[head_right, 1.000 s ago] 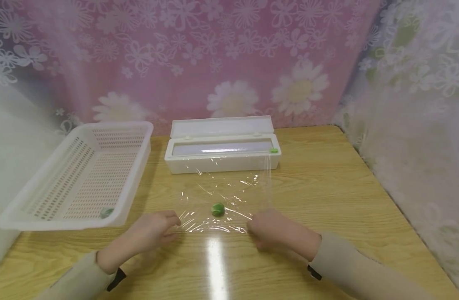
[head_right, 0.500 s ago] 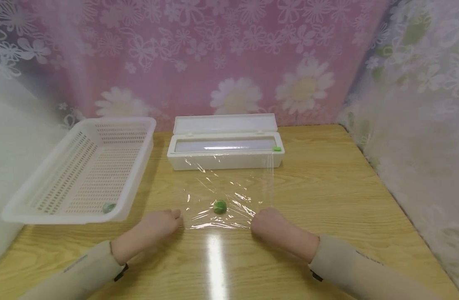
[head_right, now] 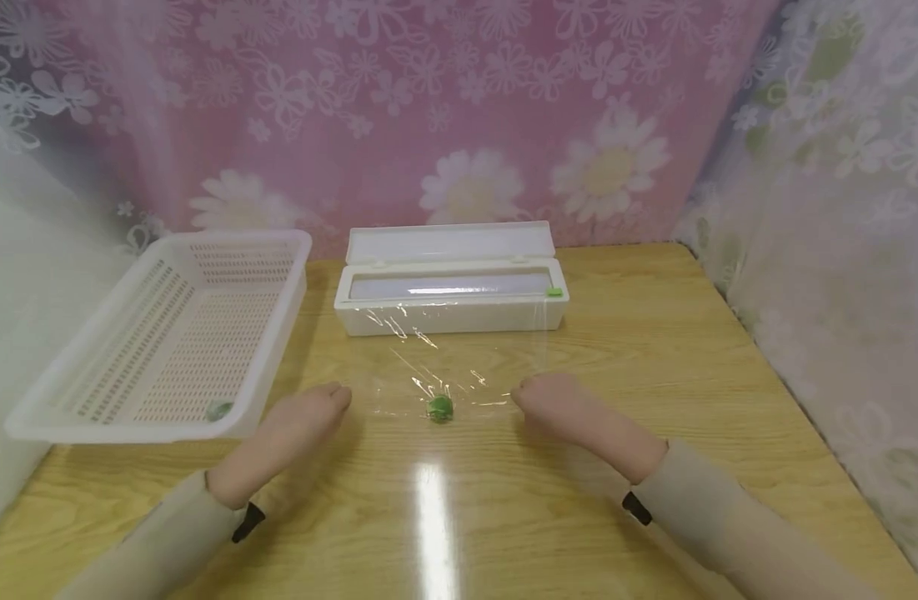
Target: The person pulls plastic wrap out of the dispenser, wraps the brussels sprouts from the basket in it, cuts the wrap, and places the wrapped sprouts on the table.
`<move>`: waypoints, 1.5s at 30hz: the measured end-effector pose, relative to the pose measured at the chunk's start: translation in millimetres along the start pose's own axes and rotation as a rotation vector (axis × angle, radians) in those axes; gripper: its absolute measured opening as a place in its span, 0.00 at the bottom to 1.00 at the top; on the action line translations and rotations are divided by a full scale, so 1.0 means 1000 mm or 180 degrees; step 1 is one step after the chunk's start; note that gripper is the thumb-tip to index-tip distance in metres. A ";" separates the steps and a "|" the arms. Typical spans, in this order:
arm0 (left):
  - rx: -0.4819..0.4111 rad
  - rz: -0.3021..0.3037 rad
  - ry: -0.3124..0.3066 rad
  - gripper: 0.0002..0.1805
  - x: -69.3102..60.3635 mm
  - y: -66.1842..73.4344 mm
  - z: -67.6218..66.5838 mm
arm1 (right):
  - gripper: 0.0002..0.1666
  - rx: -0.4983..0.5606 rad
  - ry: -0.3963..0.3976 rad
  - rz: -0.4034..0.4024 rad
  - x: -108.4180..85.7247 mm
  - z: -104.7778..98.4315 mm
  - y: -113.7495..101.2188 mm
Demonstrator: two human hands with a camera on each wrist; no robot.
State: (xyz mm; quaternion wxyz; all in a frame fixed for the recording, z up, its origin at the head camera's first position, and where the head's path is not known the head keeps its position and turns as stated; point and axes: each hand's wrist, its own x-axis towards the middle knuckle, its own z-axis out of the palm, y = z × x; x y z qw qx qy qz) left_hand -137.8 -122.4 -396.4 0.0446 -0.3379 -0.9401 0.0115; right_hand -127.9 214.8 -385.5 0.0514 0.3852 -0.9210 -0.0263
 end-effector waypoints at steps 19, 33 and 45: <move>-0.0272 -0.0599 -0.0577 0.08 0.038 -0.005 0.016 | 0.17 0.0430 -0.0628 0.0214 0.027 0.017 0.023; -0.0014 0.1116 0.0009 0.06 0.060 0.060 -0.004 | 0.18 0.0618 -0.0733 0.0306 0.027 0.019 0.024; -0.0036 0.0933 -0.0126 0.09 0.077 0.060 0.012 | 0.03 0.0482 0.0044 0.0469 0.027 0.006 0.020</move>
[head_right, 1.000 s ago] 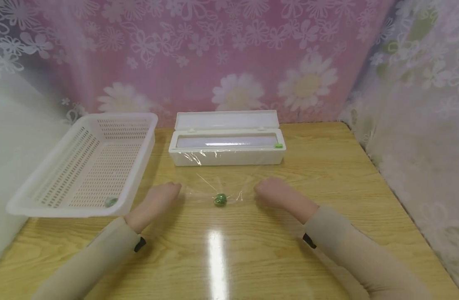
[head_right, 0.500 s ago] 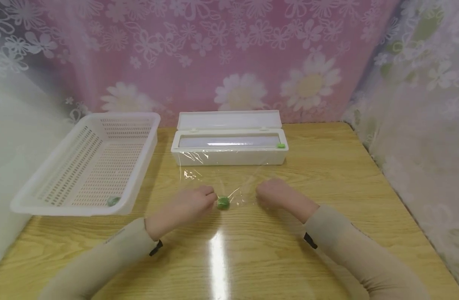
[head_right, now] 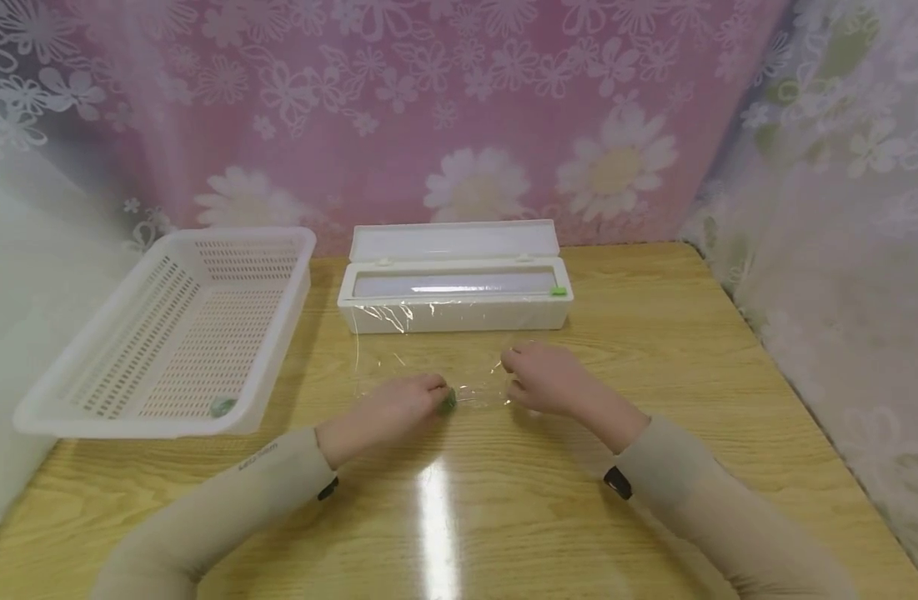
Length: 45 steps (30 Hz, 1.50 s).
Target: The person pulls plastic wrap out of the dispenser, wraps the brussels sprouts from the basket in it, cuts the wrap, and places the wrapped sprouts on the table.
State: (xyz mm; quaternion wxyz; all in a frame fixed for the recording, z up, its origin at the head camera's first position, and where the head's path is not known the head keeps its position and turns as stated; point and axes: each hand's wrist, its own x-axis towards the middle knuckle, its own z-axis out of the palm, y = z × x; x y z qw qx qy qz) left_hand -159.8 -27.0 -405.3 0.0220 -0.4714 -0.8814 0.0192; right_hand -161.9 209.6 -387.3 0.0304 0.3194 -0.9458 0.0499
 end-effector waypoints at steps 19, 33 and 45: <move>-0.1227 -0.0650 -0.0184 0.08 0.031 -0.032 0.015 | 0.11 0.0024 0.0153 -0.0352 0.040 0.028 -0.049; -0.1108 -0.0939 0.0009 0.15 0.031 -0.040 0.005 | 0.15 0.0275 0.0100 -0.0224 0.063 0.040 -0.039; -0.0205 -0.0720 -0.0024 0.16 0.037 -0.040 0.012 | 0.17 0.1044 -0.0242 0.0156 0.079 0.040 -0.019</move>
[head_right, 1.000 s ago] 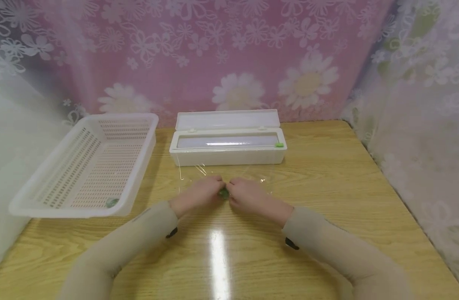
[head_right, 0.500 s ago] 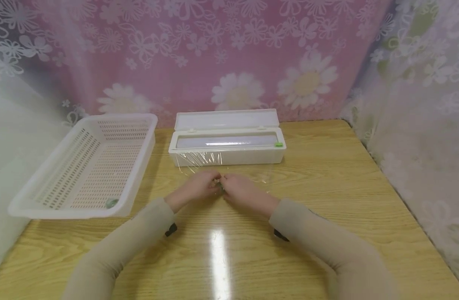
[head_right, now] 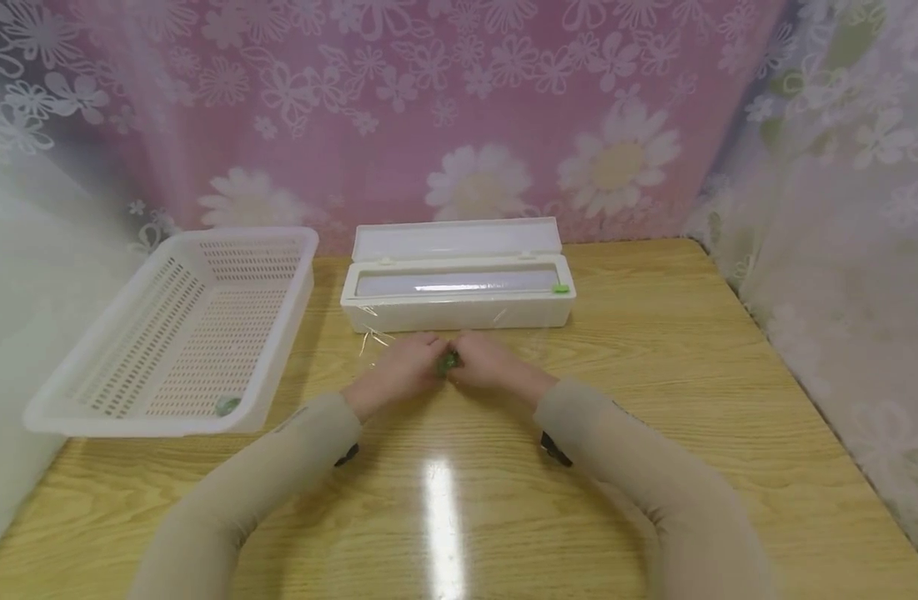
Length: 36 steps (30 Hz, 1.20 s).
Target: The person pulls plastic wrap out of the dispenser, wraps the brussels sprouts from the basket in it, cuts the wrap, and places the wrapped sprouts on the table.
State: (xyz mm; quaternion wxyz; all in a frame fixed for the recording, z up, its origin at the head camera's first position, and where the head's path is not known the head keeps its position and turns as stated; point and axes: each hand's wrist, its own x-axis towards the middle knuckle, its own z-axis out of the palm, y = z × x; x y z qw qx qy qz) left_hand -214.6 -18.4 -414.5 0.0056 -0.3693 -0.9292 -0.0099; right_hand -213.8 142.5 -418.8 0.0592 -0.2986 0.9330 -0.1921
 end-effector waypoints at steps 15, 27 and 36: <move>-0.0476 -0.0142 0.0056 0.05 0.009 -0.015 0.003 | 0.08 -0.0675 0.0434 -0.0130 0.005 0.002 -0.002; -0.0383 -0.0081 -0.0227 0.11 0.013 -0.013 -0.002 | 0.17 -0.0245 0.1066 -0.0116 -0.021 -0.033 0.023; -0.0605 -0.0122 -0.0291 0.06 0.015 -0.010 -0.014 | 0.32 0.0143 0.1703 0.0817 -0.051 -0.074 0.073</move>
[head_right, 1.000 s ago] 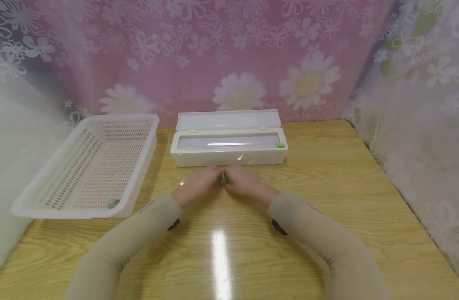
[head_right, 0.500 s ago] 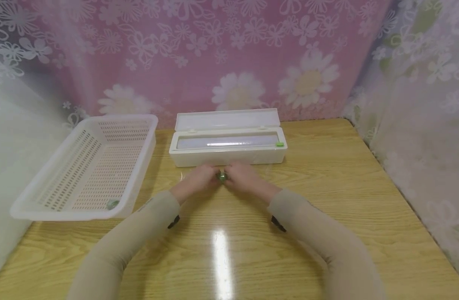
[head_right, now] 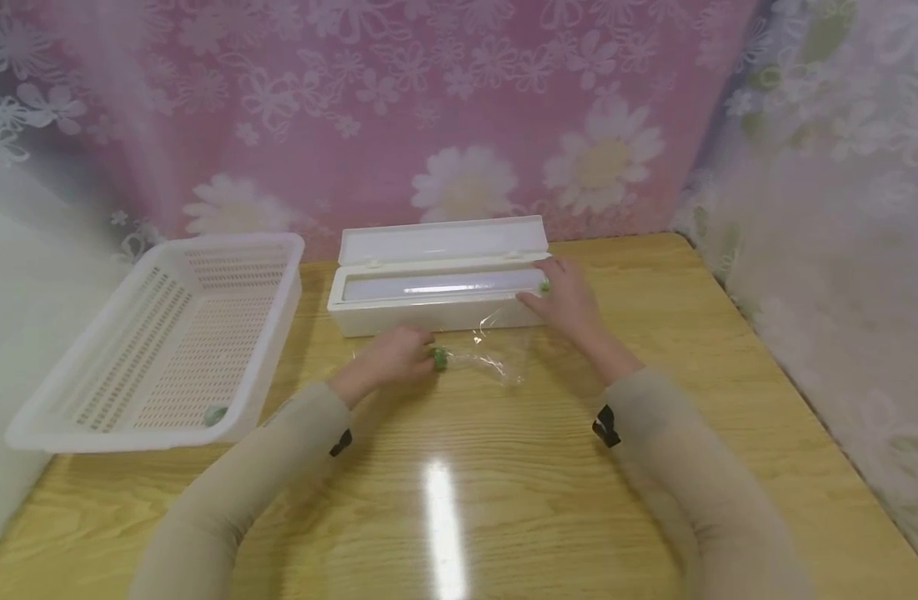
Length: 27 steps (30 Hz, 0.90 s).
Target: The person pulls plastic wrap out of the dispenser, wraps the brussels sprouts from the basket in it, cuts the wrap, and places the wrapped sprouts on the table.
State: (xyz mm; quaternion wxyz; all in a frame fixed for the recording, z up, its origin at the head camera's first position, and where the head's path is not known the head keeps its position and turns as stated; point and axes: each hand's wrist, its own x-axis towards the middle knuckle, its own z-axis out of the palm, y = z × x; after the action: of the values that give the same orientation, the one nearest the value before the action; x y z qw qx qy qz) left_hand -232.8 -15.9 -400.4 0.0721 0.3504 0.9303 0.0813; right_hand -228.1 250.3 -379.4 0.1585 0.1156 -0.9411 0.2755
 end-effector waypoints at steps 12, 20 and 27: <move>-0.0285 0.0147 0.0520 0.15 0.048 0.032 -0.028 | 0.36 -0.0048 -0.0492 0.0304 0.006 -0.006 0.026; -0.0967 0.0049 0.0777 0.13 0.086 0.045 -0.028 | 0.37 -0.0153 -0.0485 0.0411 0.003 -0.003 0.029; -0.0855 0.0282 0.0766 0.15 0.108 0.065 -0.023 | 0.36 -0.0278 -0.0399 0.0320 0.005 -0.001 0.034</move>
State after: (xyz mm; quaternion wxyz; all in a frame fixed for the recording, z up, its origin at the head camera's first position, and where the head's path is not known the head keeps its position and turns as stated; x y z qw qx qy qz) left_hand -276.3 101.6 -372.8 0.0027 0.3659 0.8966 0.2493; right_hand -242.8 278.5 -393.2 0.0901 0.0782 -0.9649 0.2340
